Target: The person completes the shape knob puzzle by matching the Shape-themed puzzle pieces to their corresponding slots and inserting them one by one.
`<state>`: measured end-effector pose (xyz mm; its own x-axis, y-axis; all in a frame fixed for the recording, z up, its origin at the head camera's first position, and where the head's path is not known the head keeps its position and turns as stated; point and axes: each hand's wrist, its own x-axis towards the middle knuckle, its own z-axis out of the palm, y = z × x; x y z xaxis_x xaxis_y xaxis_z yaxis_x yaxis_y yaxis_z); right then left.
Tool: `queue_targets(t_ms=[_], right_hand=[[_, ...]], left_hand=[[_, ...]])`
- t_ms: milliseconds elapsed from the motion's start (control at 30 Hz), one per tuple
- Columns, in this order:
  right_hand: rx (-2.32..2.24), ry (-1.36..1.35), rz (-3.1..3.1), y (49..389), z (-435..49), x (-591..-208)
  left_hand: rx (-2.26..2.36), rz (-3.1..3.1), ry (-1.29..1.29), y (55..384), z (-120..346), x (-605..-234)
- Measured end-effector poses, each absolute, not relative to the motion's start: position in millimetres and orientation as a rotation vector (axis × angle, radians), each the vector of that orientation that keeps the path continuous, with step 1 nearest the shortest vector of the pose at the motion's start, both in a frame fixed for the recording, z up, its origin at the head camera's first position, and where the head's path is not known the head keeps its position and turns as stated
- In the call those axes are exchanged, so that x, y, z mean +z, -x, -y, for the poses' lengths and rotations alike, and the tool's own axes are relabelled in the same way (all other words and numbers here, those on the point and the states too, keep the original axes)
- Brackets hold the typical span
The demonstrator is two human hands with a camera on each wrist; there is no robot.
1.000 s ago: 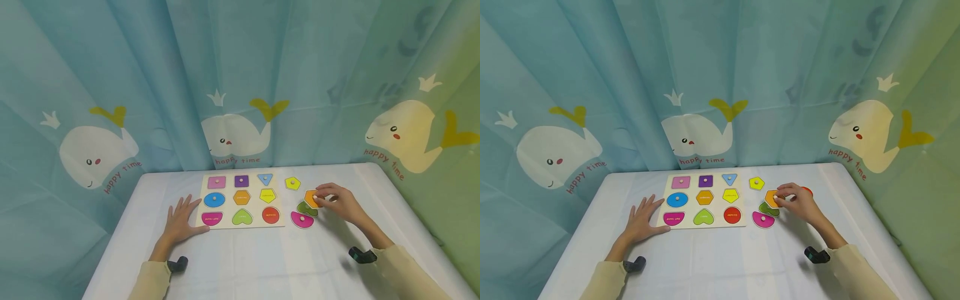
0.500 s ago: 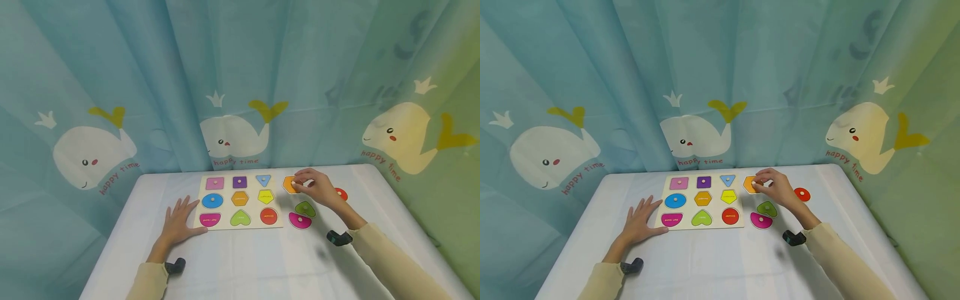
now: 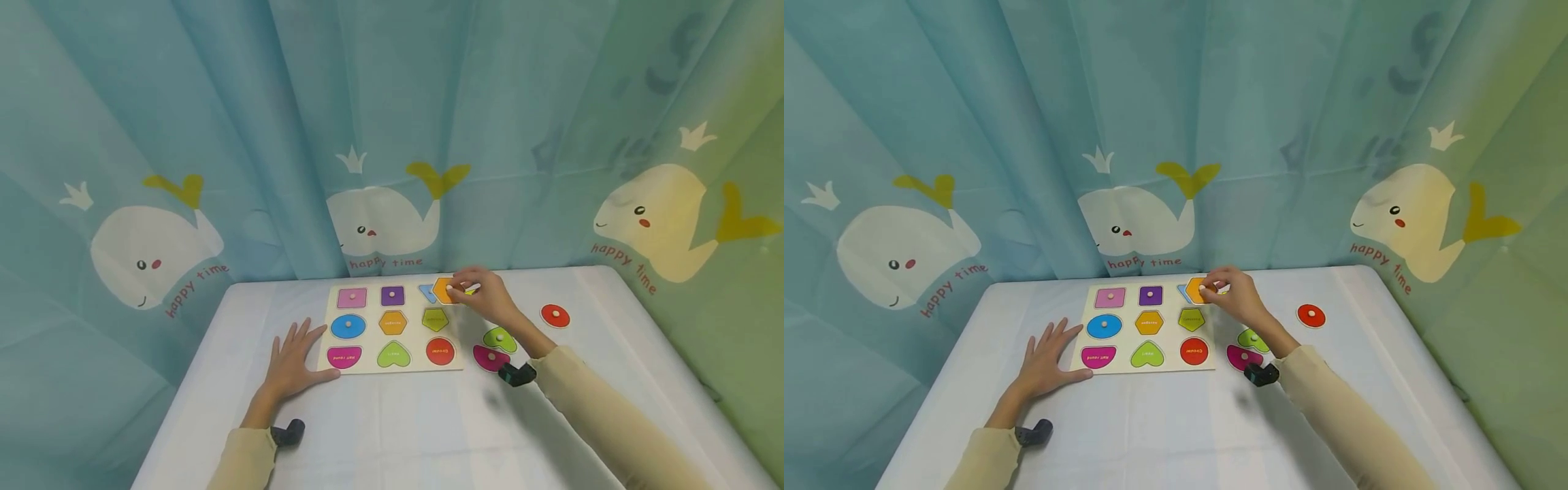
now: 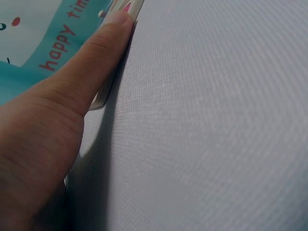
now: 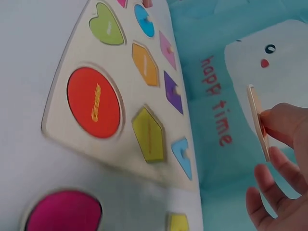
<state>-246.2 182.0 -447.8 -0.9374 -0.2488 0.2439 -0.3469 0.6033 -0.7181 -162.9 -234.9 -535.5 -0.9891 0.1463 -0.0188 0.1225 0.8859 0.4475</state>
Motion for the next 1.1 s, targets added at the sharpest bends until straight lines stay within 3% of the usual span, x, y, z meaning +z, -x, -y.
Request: queue_targets(t_ms=[533, 1100], right_hand=[[1.467, -0.466, 2.693, 252.2, -113.8, -479.1], [1.511, -0.487, 2.632, 250.1, -74.3, -516.8]], left_hand=[[0.726, -2.982, -0.199, 163.0, 234.9, -532.5], [0.710, -2.986, -0.200, 163.8, 234.5, -535.0]])
